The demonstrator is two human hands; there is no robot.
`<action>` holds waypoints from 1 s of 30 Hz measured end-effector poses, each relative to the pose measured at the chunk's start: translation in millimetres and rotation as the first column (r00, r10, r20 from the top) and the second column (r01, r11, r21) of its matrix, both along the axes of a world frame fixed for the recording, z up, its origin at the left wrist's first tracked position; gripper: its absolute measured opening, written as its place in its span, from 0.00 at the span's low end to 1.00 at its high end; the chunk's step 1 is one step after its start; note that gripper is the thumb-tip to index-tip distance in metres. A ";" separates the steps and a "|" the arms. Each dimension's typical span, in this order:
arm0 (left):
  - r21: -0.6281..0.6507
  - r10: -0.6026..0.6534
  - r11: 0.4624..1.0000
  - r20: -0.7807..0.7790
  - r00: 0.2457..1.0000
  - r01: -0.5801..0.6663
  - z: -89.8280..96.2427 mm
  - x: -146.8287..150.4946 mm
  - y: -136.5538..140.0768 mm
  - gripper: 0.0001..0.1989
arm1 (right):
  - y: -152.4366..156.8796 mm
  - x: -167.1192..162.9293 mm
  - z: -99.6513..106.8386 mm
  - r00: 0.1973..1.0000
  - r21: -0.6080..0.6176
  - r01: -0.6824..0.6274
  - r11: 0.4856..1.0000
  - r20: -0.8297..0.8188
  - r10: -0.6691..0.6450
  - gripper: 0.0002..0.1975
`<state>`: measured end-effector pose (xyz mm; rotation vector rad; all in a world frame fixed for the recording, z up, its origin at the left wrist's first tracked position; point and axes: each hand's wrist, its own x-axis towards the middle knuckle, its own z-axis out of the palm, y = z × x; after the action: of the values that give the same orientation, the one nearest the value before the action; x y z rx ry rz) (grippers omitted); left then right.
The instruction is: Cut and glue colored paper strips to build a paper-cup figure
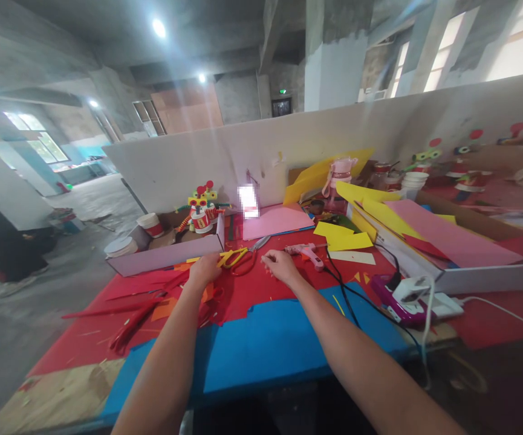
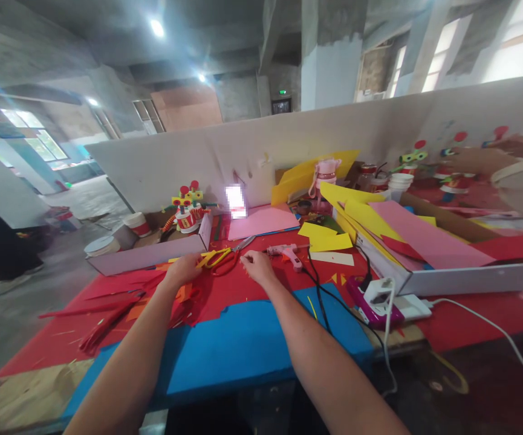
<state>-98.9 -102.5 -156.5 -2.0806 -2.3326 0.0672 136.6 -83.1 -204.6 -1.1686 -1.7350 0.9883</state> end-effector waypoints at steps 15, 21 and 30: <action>0.384 -0.282 0.909 0.285 0.916 0.160 0.8 34.3 -7.1 0.15 | 9.8 6.7 -6.0 0.992 0.034 0.094 0.995 -0.084 -0.090 0.10; 0.222 -0.500 0.862 0.238 0.833 0.455 -14.7 75.5 -8.5 0.08 | 12.9 10.9 -3.4 0.900 0.038 0.275 0.961 -0.361 -0.243 0.14; 0.156 -0.478 0.877 0.181 0.859 0.455 -27.1 91.1 -7.4 0.09 | 15.4 11.7 -2.0 0.812 -0.107 0.254 0.961 -0.517 -0.272 0.14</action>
<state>-7.7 -109.9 -183.7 -2.6404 -1.7927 -0.2984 148.3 -67.6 -206.6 -0.9998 -1.0882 1.0462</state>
